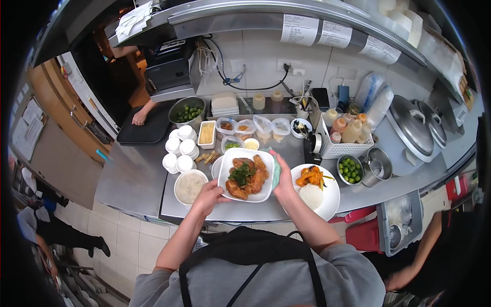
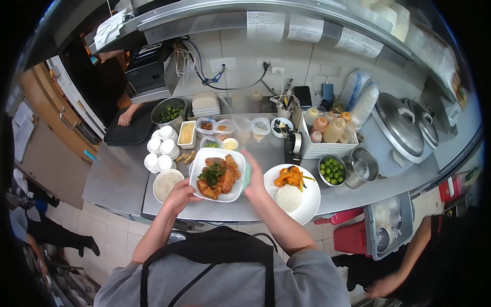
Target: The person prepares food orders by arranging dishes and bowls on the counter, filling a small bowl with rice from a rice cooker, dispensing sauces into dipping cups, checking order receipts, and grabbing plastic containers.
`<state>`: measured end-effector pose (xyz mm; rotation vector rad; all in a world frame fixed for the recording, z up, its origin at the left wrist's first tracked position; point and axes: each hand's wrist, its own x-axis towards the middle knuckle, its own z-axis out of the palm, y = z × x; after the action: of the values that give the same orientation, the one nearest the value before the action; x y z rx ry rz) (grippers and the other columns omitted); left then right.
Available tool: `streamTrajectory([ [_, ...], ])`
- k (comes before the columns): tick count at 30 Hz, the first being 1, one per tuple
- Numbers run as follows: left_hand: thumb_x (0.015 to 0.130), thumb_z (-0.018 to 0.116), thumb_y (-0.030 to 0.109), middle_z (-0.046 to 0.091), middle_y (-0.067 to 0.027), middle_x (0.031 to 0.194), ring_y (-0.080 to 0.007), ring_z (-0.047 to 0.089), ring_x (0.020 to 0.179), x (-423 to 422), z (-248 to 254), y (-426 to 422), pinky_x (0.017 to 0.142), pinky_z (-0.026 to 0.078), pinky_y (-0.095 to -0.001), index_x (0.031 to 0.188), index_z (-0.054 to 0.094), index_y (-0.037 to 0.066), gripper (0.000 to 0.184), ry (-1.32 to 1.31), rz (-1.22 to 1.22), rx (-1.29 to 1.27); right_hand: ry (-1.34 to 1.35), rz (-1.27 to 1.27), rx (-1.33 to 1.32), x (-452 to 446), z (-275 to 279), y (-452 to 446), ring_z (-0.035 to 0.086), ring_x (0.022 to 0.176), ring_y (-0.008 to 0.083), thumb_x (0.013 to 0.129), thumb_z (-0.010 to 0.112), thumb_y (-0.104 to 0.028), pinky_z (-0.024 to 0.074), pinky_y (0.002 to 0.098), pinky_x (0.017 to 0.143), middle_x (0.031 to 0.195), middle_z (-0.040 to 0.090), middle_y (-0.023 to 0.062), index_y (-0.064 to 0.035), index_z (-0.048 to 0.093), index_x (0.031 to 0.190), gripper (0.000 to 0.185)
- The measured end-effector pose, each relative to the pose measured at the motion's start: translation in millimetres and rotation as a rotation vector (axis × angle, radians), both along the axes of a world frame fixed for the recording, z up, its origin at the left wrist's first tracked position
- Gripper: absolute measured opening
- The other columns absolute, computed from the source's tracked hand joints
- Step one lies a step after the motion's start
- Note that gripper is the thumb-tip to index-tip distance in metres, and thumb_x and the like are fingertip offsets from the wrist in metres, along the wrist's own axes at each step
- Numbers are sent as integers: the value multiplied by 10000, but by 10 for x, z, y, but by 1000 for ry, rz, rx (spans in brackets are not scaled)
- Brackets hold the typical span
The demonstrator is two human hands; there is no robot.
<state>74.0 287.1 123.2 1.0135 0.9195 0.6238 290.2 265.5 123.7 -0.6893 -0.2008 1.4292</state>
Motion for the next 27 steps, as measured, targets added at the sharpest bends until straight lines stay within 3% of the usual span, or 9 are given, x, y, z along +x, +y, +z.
streamTrajectory([
  [3, 744, 393, -21, 528, -132, 1041, -226, 569, 897, 51, -16, -12, 713, 523, -320, 1128, 420, -49, 386, -166, -66, -173, 177, 238, 171, 69, -9, 102, 498, 1019, 235, 858, 431, -319, 413, 402, 872, 1122, 497, 95, -76, 417, 1139, 372],
  [6, 748, 387, -25, 535, -144, 1028, -242, 574, 886, 187, -35, -25, 723, 521, -333, 1121, 412, -61, 376, -275, -24, -215, 215, 346, 408, -223, -562, 195, 492, 1032, 229, 868, 402, -329, 419, 381, 877, 1145, 485, 86, -79, 408, 1160, 384],
  [7, 748, 387, -25, 535, -144, 1028, -242, 574, 886, 213, -30, -5, 723, 521, -333, 1121, 412, -61, 376, -269, -29, -213, 207, 181, 337, -380, -357, 78, 486, 1040, 221, 874, 384, -324, 420, 363, 883, 1156, 479, 77, -82, 398, 1183, 394],
  [10, 752, 376, -31, 538, -157, 1015, -245, 577, 879, 221, -9, 41, 719, 522, -330, 1113, 410, -59, 363, -313, 43, -149, 476, 242, 142, -617, -693, 118, 480, 1047, 216, 865, 399, -336, 414, 374, 887, 1163, 477, 76, -76, 396, 1194, 419],
  [16, 760, 375, -19, 541, -151, 995, -228, 577, 878, -6, 25, -12, 684, 525, -307, 1098, 421, -51, 343, -19, 65, -7, 257, 240, 34, -31, -185, -222, 472, 1059, 261, 872, 374, -347, 392, 411, 905, 1166, 471, 121, -58, 410, 1180, 425],
  [20, 750, 398, -28, 543, -140, 992, -228, 576, 880, 95, -83, -111, 698, 525, -313, 1099, 420, -50, 351, -130, -1, -145, 159, 168, 127, 72, -139, -48, 452, 1080, 300, 847, 392, -381, 377, 446, 911, 1183, 459, 142, -64, 404, 1194, 471],
  [22, 746, 409, -37, 538, -139, 1005, -230, 570, 899, 123, -217, -28, 712, 523, -325, 1113, 407, -50, 367, -164, -13, -183, 346, 362, 201, 38, -319, 3, 451, 1082, 298, 863, 372, -351, 376, 464, 910, 1169, 465, 142, -66, 397, 1194, 437],
  [24, 757, 400, -27, 534, -149, 1022, -236, 566, 913, 144, -264, 27, 727, 520, -333, 1130, 393, -48, 374, -215, -7, -222, 365, 202, 190, -212, -438, -27, 474, 1062, 268, 901, 305, -276, 405, 418, 897, 1169, 462, 139, -51, 388, 1191, 377],
  [27, 767, 400, 27, 512, -145, 1069, -235, 553, 940, 38, -176, 39, 747, 509, -332, 1156, 378, -26, 393, -249, 5, -172, 282, 210, 21, -357, -556, -102, 499, 1022, 249, 896, 323, -259, 423, 410, 870, 1130, 493, 112, -49, 415, 1171, 357],
])
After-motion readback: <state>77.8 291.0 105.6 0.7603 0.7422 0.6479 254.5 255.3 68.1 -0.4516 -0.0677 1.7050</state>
